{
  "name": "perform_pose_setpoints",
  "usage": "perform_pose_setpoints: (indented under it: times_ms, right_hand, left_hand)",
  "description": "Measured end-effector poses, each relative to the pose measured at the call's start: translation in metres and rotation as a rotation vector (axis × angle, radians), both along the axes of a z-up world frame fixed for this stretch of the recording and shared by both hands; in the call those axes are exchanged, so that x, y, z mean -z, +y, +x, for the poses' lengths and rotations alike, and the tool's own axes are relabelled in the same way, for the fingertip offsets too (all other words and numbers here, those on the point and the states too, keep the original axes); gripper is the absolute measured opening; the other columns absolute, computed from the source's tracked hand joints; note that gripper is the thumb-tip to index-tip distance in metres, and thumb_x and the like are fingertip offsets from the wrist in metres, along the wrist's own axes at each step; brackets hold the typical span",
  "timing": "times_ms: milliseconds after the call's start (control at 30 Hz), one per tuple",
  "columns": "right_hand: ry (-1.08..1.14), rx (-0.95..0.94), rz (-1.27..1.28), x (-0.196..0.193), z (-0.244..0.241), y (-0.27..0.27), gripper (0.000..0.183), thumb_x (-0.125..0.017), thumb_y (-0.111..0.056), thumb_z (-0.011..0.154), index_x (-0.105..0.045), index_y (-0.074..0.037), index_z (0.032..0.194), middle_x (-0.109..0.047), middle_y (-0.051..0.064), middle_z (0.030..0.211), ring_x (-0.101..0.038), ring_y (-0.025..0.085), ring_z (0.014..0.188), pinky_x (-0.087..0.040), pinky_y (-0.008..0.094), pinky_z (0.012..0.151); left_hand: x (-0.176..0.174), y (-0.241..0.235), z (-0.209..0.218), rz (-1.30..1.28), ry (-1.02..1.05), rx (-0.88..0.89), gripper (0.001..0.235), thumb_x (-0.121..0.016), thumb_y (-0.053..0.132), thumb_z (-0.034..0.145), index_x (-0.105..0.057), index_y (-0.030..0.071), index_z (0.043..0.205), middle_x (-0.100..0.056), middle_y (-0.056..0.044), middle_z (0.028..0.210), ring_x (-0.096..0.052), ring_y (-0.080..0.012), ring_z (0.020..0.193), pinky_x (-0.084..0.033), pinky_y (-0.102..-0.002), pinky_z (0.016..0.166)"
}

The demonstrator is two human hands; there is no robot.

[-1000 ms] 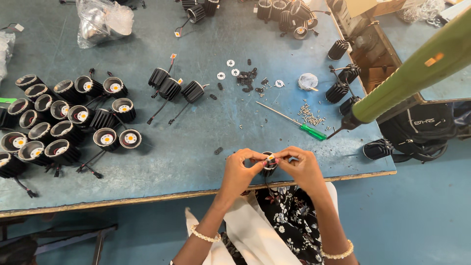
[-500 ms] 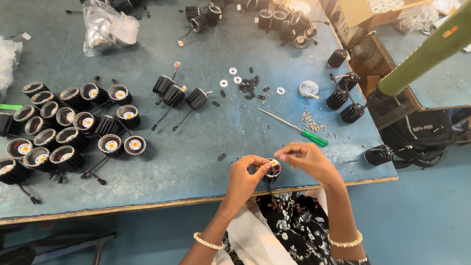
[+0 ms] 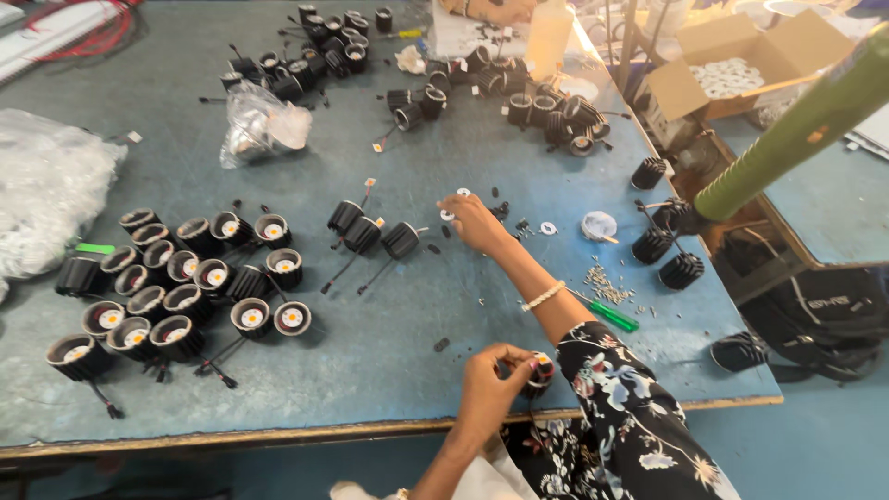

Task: The person assembles LED light fixtures by placing circular components onto heat sinks and securing them with a power screwdriver.

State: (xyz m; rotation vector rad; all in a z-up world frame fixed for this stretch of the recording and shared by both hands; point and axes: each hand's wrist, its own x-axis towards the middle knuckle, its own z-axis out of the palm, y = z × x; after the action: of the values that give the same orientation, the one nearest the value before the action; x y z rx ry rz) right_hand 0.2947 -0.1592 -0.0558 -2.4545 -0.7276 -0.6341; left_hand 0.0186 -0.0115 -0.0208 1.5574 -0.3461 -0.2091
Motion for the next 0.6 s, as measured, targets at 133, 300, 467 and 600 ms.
perform_pose_setpoints:
  times_ms: [133, 300, 467, 600]
  right_hand:
    - [0.038, 0.108, -0.101, 0.006, 0.009, 0.005, 0.029, -0.062, 0.000, 0.086, -0.073, -0.003, 0.112, -0.070, 0.011, 0.117, -0.059, 0.034, 0.118, -0.050, 0.042, 0.099]
    - [0.159, 0.194, -0.139, -0.006, -0.011, -0.002, 0.017, -0.064, -0.012, 0.091, -0.074, -0.004, 0.102, -0.068, 0.014, 0.104, -0.061, 0.033, 0.108, -0.052, 0.045, 0.092]
    - [0.075, 0.163, -0.009, 0.003, -0.050, -0.010, 0.023, -0.058, -0.007, 0.091, -0.071, 0.000, 0.109, -0.068, 0.017, 0.106, -0.062, 0.035, 0.108, -0.050, 0.045, 0.096]
    - [0.009, 0.062, 0.107, 0.006, -0.064, -0.008, 0.025, -0.057, -0.004, 0.093, -0.069, 0.001, 0.115, -0.068, 0.017, 0.112, -0.062, 0.035, 0.109, -0.048, 0.043, 0.101]
  left_hand:
    - [-0.001, 0.001, 0.001, -0.010, 0.038, 0.017, 0.016, -0.077, 0.014, 0.086, -0.078, -0.001, 0.092, -0.073, -0.005, 0.082, -0.060, -0.0077, 0.073, -0.049, -0.025, 0.069]
    - [-0.002, 0.006, 0.006, -0.008, 0.082, 0.028, 0.017, -0.076, 0.015, 0.087, -0.078, -0.001, 0.092, -0.076, -0.003, 0.080, -0.062, -0.0056, 0.069, -0.049, -0.024, 0.066]
    - [-0.002, 0.008, 0.005, -0.038, 0.060, 0.030, 0.017, -0.075, 0.015, 0.087, -0.078, -0.001, 0.093, -0.077, -0.004, 0.080, -0.062, -0.0059, 0.069, -0.050, -0.024, 0.066]
    - [0.000, 0.007, 0.006, -0.040, 0.033, 0.030, 0.017, -0.074, 0.014, 0.088, -0.077, -0.001, 0.093, -0.077, -0.003, 0.081, -0.063, -0.0060, 0.070, -0.051, -0.024, 0.067]
